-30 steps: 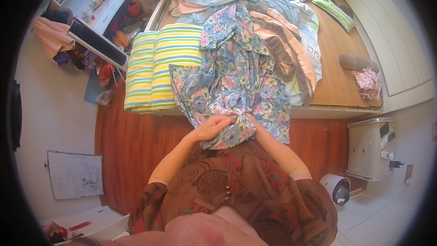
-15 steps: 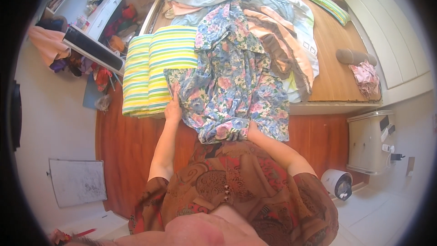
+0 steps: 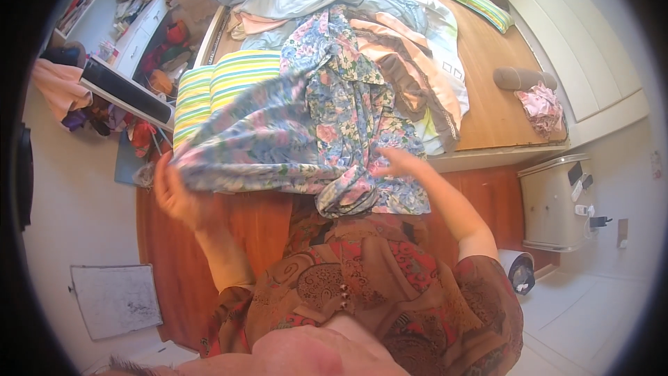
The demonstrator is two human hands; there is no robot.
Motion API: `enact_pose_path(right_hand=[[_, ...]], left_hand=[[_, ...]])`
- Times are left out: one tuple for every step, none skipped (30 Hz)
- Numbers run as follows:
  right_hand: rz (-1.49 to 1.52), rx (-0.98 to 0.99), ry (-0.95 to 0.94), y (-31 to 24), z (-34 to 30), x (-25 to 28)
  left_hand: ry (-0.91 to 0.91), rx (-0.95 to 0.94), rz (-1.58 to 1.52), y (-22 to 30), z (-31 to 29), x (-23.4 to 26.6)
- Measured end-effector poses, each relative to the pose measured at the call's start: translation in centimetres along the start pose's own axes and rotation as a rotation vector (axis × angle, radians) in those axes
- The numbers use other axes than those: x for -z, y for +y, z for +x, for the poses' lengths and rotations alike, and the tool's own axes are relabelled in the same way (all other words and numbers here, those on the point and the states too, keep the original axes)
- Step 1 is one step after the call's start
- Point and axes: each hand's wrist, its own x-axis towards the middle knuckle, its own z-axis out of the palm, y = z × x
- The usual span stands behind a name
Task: The person folds a floral dress by hand on a bed, smooths the fabric, and stacks it next to two striped pillowcases.
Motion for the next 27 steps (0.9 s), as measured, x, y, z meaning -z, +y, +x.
enact_pose_path(right_hand=[[-0.158,0.113,0.031,0.4,-1.0,-2.9],[-0.257,0.068,-0.068,-1.4,-2.1,-4.4],[-0.285,-0.010,-0.069,-2.6,-2.8,-5.9],[-0.313,-0.085,-0.073,-3.9,-3.2,-7.5],[-0.263,-0.185,0.013,-4.0,-2.8,-9.3],[-0.183,-0.239,0.134,-3.9,-2.2,-10.9],[-0.171,-0.245,0.138,-3.7,-2.0,-12.3],[-0.196,-0.271,0.201,-3.5,-2.0,-13.8],[-0.224,-0.284,0.268,-3.6,-1.4,-14.5],[-0.383,-0.210,0.136,-5.2,-1.2,-13.2],[-0.381,-0.199,0.133,-5.2,-0.5,-13.3],[-0.416,-0.131,0.088,-4.8,-0.6,-13.0],[-0.450,-0.062,0.041,-4.4,-0.6,-12.6],[-0.370,-0.056,0.011,-3.8,-0.9,-12.0],[-0.331,-0.120,-0.080,-4.1,-0.8,-11.0],[-0.274,-0.082,-0.024,-3.3,-0.9,-11.0],[-0.217,-0.046,0.033,-2.7,-1.1,-10.6],[-0.003,-0.084,0.075,-1.5,-1.2,-10.3],[0.213,-0.113,0.115,-0.8,-0.9,-9.7],[0.503,-0.262,0.081,0.1,-1.0,-8.9],[0.567,-0.291,0.110,1.0,-0.8,-7.1],[0.779,-0.381,0.097,0.0,-0.1,-3.5],[0.578,-0.393,0.257,3.4,-0.2,-0.2],[0.654,-0.178,0.541,5.7,-0.5,4.6],[0.789,-0.164,0.729,6.6,-1.0,10.9],[0.951,-0.094,0.980,7.4,-3.0,18.3],[1.081,0.063,1.234,7.8,-6.0,25.2]], left_hand=[[0.068,-0.108,0.009,2.4,-0.6,-0.2],[0.133,-0.298,0.156,3.1,-0.7,0.9],[0.224,-0.482,0.316,3.7,-0.8,1.5],[0.347,-0.648,0.474,4.4,-1.0,2.3],[0.343,-0.606,0.368,4.7,-1.1,2.0],[0.339,-0.566,0.257,4.9,-1.2,1.5],[0.260,-0.554,0.371,4.6,-1.2,1.2],[0.071,-0.704,0.820,4.4,-1.0,1.7],[-0.188,-0.671,0.726,3.7,-0.5,2.4],[-0.239,-0.634,0.722,3.0,-0.5,2.9],[-0.290,-0.596,0.717,2.5,-0.3,3.3],[-0.300,-0.625,0.800,2.2,-0.1,3.4],[-0.301,-0.622,0.798,2.1,0.0,3.5],[-0.279,-0.557,0.844,2.1,0.1,3.5],[-0.251,-0.494,0.896,2.2,0.2,3.7],[-0.190,-0.518,0.845,1.4,0.5,4.6],[-0.195,-0.543,0.717,1.2,0.6,5.0],[-0.172,-0.491,0.687,0.6,0.8,5.5],[-0.146,-0.441,0.664,0.3,0.7,6.0],[-0.147,-0.442,0.660,0.1,0.6,6.3],[-0.086,-0.446,0.773,0.0,0.5,6.6],[-0.011,-0.446,0.903,0.0,0.4,7.5],[-0.026,-0.445,0.881,-0.1,0.9,6.8],[0.083,-0.494,0.919,0.1,1.4,7.0],[0.204,-0.544,0.966,0.4,1.8,7.8],[0.277,-0.527,0.840,0.6,2.3,8.7],[0.351,-0.515,0.833,0.9,2.9,10.3]])
